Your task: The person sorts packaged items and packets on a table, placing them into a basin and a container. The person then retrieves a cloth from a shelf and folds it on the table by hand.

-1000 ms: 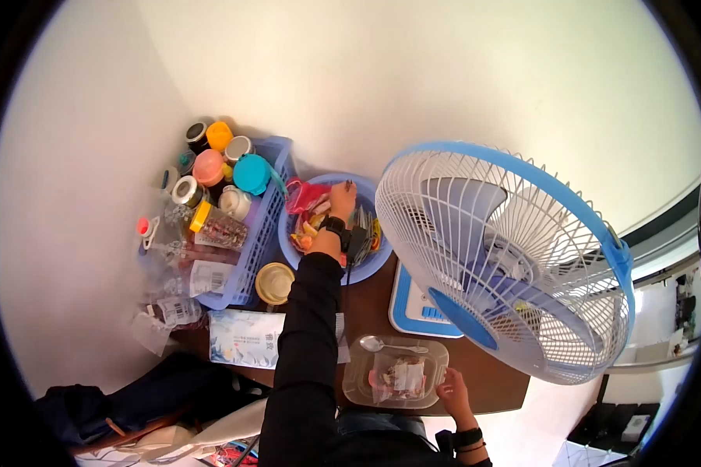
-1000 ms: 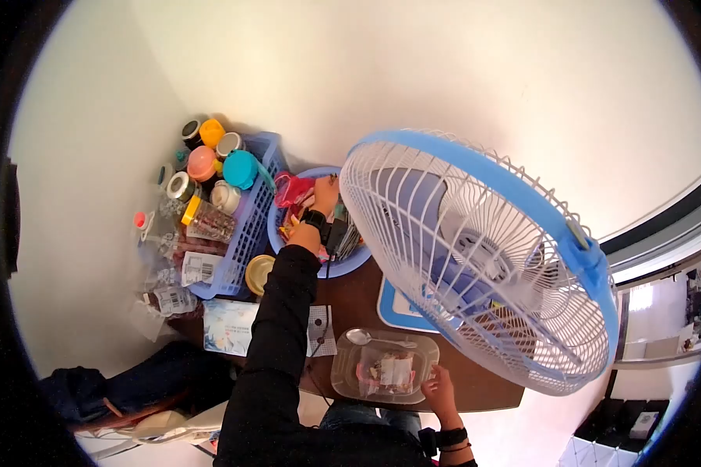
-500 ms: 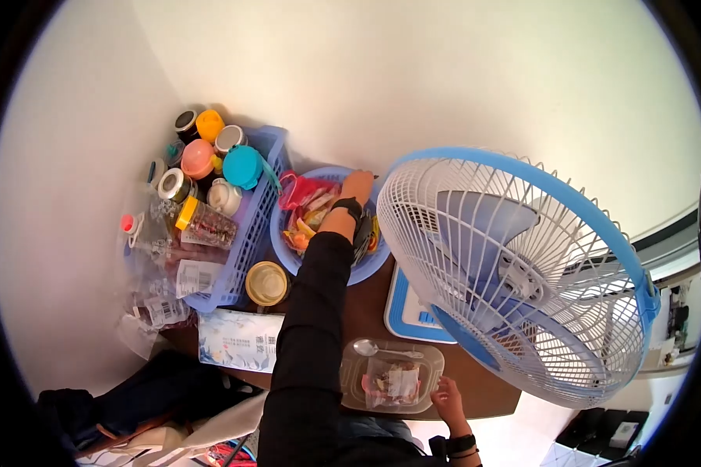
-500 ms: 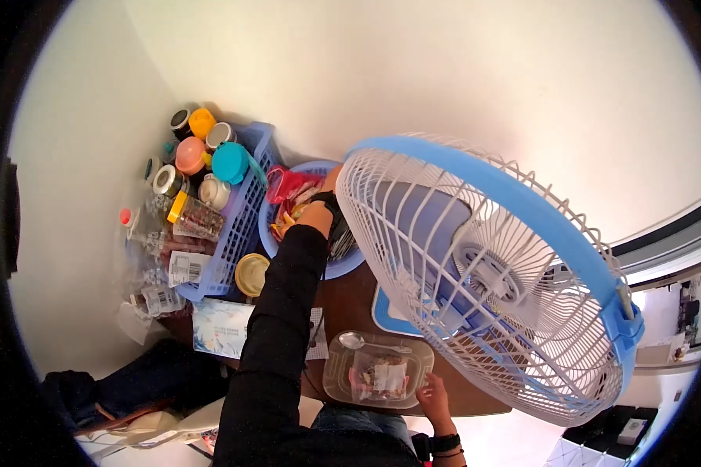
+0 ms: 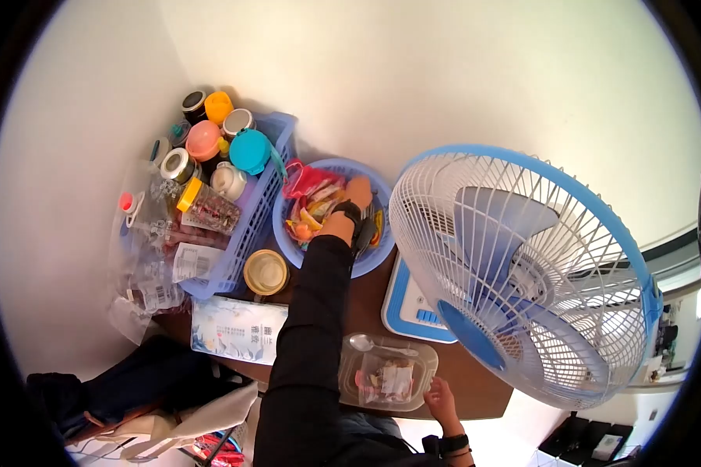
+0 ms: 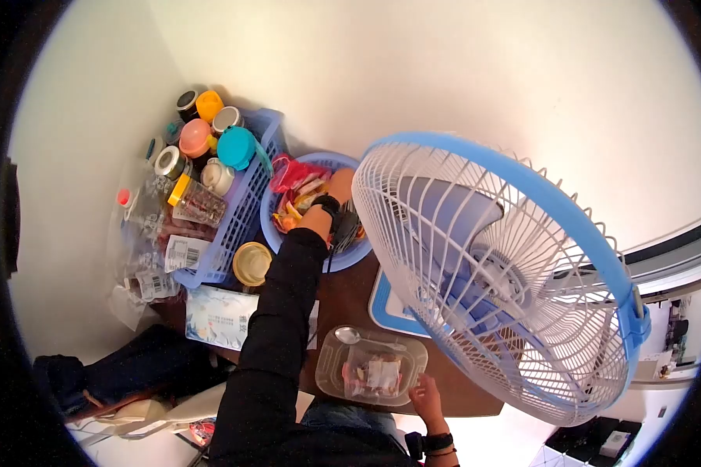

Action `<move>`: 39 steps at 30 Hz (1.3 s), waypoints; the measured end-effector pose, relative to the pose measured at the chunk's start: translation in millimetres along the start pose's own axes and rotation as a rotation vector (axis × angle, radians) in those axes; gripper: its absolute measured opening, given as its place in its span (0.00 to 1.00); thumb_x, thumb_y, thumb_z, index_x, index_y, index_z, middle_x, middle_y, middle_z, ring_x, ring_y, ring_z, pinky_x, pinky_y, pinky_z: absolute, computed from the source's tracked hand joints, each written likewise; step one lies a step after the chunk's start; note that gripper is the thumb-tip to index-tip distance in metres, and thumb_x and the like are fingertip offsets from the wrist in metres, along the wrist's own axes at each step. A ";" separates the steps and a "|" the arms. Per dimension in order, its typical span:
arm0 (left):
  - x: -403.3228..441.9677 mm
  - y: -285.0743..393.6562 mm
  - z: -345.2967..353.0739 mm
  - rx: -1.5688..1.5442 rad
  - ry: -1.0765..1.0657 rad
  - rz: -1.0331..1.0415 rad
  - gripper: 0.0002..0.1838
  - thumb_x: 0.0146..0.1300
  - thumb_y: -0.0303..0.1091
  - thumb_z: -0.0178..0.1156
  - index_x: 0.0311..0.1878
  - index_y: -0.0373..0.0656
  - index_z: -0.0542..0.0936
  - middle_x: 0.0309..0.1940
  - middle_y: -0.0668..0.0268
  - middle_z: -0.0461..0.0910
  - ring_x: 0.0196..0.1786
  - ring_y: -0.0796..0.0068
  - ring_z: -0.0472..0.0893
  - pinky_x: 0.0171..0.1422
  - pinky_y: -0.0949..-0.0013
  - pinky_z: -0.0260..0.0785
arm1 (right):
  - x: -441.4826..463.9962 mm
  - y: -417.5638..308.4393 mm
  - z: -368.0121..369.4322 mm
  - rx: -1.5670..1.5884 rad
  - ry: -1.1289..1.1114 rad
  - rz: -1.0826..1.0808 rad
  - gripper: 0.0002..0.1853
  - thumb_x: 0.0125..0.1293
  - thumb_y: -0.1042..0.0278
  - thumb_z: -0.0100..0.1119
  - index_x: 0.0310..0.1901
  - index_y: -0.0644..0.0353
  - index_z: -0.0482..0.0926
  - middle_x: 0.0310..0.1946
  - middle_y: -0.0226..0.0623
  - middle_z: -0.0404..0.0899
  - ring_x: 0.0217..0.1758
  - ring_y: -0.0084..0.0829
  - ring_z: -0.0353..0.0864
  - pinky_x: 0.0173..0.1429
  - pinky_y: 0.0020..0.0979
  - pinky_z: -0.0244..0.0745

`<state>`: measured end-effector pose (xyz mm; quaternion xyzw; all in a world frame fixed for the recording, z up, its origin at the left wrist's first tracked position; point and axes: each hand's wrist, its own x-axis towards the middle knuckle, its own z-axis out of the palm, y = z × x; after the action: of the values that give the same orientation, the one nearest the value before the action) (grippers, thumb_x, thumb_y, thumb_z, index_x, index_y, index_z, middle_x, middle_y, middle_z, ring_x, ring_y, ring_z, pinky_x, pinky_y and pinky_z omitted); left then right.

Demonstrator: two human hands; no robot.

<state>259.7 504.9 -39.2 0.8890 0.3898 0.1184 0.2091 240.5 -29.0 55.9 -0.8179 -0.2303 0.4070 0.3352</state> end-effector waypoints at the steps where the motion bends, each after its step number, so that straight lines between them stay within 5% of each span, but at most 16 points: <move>1: -2.3 6.2 -10.2 0.030 0.134 0.032 0.06 0.45 0.26 0.47 0.27 0.38 0.73 0.30 0.54 0.73 0.34 0.56 0.74 0.38 0.64 0.67 | 1.5 -0.9 -0.1 -0.045 0.003 -0.033 0.22 0.47 0.73 0.56 0.46 0.61 0.64 0.32 0.37 0.72 0.28 0.23 0.72 0.31 0.22 0.69; 5: -30.9 30.7 -91.1 -0.468 0.523 -0.190 0.10 0.45 0.29 0.50 0.31 0.38 0.75 0.23 0.54 0.75 0.29 0.61 0.75 0.34 0.68 0.67 | 2.3 1.2 0.7 -0.066 0.013 -0.113 0.24 0.47 0.72 0.57 0.48 0.61 0.62 0.35 0.38 0.72 0.27 0.24 0.73 0.31 0.23 0.69; 6: -51.7 32.7 -117.2 -0.526 0.548 -0.102 0.08 0.45 0.30 0.53 0.27 0.37 0.76 0.21 0.54 0.75 0.25 0.62 0.76 0.31 0.69 0.67 | 0.7 -14.1 3.9 -0.022 0.090 -0.100 0.15 0.49 0.70 0.56 0.40 0.64 0.69 0.31 0.38 0.74 0.26 0.23 0.73 0.30 0.22 0.69; 9: -146.8 66.9 -181.5 -0.848 0.493 -0.310 0.09 0.51 0.29 0.53 0.26 0.31 0.76 0.15 0.63 0.74 0.16 0.80 0.71 0.21 0.77 0.63 | 6.5 -0.3 5.8 -0.149 -0.037 -0.105 0.10 0.53 0.65 0.52 0.27 0.65 0.74 0.20 0.36 0.74 0.21 0.23 0.72 0.26 0.23 0.67; 11: -220.4 99.8 -195.9 -1.152 0.351 -0.512 0.10 0.55 0.34 0.51 0.31 0.36 0.77 0.08 0.72 0.65 0.08 0.88 0.60 0.10 0.82 0.48 | 12.0 16.0 14.8 -0.237 -0.069 -0.240 0.17 0.57 0.62 0.47 0.17 0.64 0.74 0.09 0.34 0.70 0.16 0.23 0.71 0.20 0.25 0.64; 12: -253.0 104.5 -188.0 -1.080 0.286 -0.559 0.11 0.55 0.34 0.51 0.34 0.36 0.76 0.07 0.73 0.63 0.07 0.88 0.58 0.10 0.82 0.48 | 11.8 -0.1 17.7 -0.228 -0.096 -0.063 0.18 0.58 0.59 0.45 0.19 0.64 0.74 0.07 0.34 0.68 0.13 0.22 0.69 0.17 0.27 0.63; 15: -345.8 129.8 -158.2 -0.971 0.180 -0.733 0.13 0.54 0.38 0.53 0.24 0.36 0.76 0.06 0.74 0.62 0.08 0.88 0.60 0.11 0.82 0.47 | 7.2 -9.0 26.2 -0.247 -0.154 -0.170 0.26 0.59 0.50 0.40 0.18 0.66 0.74 0.08 0.33 0.68 0.13 0.24 0.70 0.17 0.27 0.63; 17: -400.6 132.2 -132.6 -0.859 0.110 -0.639 0.16 0.55 0.37 0.52 0.19 0.34 0.75 0.05 0.73 0.62 0.08 0.87 0.59 0.12 0.81 0.48 | -14.4 -42.0 14.1 0.130 -0.221 0.084 0.32 0.59 0.43 0.34 0.16 0.65 0.73 0.10 0.35 0.70 0.18 0.28 0.73 0.25 0.28 0.67; 20: -453.0 147.3 -128.2 -0.913 -0.036 -0.627 0.15 0.53 0.32 0.51 0.15 0.33 0.73 0.06 0.72 0.64 0.10 0.84 0.62 0.16 0.79 0.52 | -29.6 -16.6 18.5 0.660 -0.354 0.034 0.38 0.56 0.36 0.21 0.26 0.66 0.74 0.22 0.40 0.74 0.32 0.32 0.73 0.42 0.30 0.66; 22: -467.8 174.7 -132.4 -0.723 -0.161 -0.103 0.07 0.49 0.27 0.50 0.26 0.33 0.74 0.20 0.62 0.72 0.27 0.74 0.71 0.32 0.75 0.63 | -47.7 -29.4 14.9 0.972 -0.447 0.206 0.40 0.54 0.33 0.17 0.48 0.64 0.64 0.42 0.43 0.69 0.46 0.33 0.67 0.51 0.33 0.61; 26: -492.0 279.5 -127.5 -0.724 -0.286 0.343 0.25 0.44 0.31 0.50 0.50 0.41 0.65 0.51 0.55 0.60 0.60 0.57 0.52 0.60 0.57 0.43 | -102.3 -24.5 18.8 1.536 -0.667 0.224 0.39 0.53 0.32 0.24 0.56 0.60 0.54 0.50 0.43 0.61 0.52 0.38 0.61 0.55 0.38 0.57; 30: -555.2 377.8 -106.8 -0.178 -0.265 0.848 0.18 0.46 0.35 0.50 0.42 0.38 0.71 0.44 0.59 0.68 0.56 0.56 0.59 0.57 0.48 0.46 | -165.6 12.3 25.0 1.867 -0.787 0.042 0.40 0.52 0.32 0.25 0.58 0.58 0.49 0.55 0.46 0.54 0.59 0.44 0.52 0.60 0.43 0.46; 36: -623.7 468.3 -62.1 -0.390 -0.277 1.006 0.14 0.45 0.28 0.49 0.38 0.38 0.72 0.38 0.58 0.70 0.49 0.58 0.67 0.54 0.54 0.54 | -312.8 76.7 -82.5 1.625 -0.269 -0.263 0.39 0.54 0.34 0.24 0.58 0.58 0.49 0.57 0.48 0.51 0.60 0.43 0.50 0.61 0.44 0.44; 37: -635.0 481.0 -52.9 -0.409 -0.320 1.014 0.14 0.46 0.27 0.49 0.39 0.37 0.72 0.38 0.56 0.71 0.47 0.58 0.68 0.52 0.57 0.57 | -333.1 94.7 -83.8 1.775 -0.213 -0.245 0.38 0.54 0.34 0.23 0.58 0.58 0.49 0.57 0.48 0.51 0.60 0.43 0.50 0.61 0.44 0.43; 38: -645.7 487.7 -41.7 -0.425 -0.355 1.056 0.14 0.46 0.27 0.49 0.39 0.37 0.72 0.38 0.56 0.71 0.47 0.58 0.68 0.52 0.57 0.57 | -352.2 123.5 -79.0 2.402 -0.287 -0.174 0.38 0.54 0.34 0.25 0.56 0.60 0.54 0.54 0.48 0.57 0.58 0.43 0.55 0.59 0.42 0.51; 39: -654.4 489.8 -28.5 -0.459 -0.488 0.976 0.14 0.46 0.27 0.49 0.40 0.37 0.71 0.38 0.55 0.71 0.45 0.57 0.69 0.49 0.60 0.60 | -371.2 142.1 -78.7 2.427 -0.216 -0.215 0.38 0.54 0.34 0.25 0.56 0.60 0.54 0.54 0.48 0.57 0.58 0.43 0.55 0.59 0.42 0.51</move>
<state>126.9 -271.2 182.1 0.8990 -0.1594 0.0741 0.4011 111.0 -393.6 176.1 0.0867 0.2060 0.3936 0.8917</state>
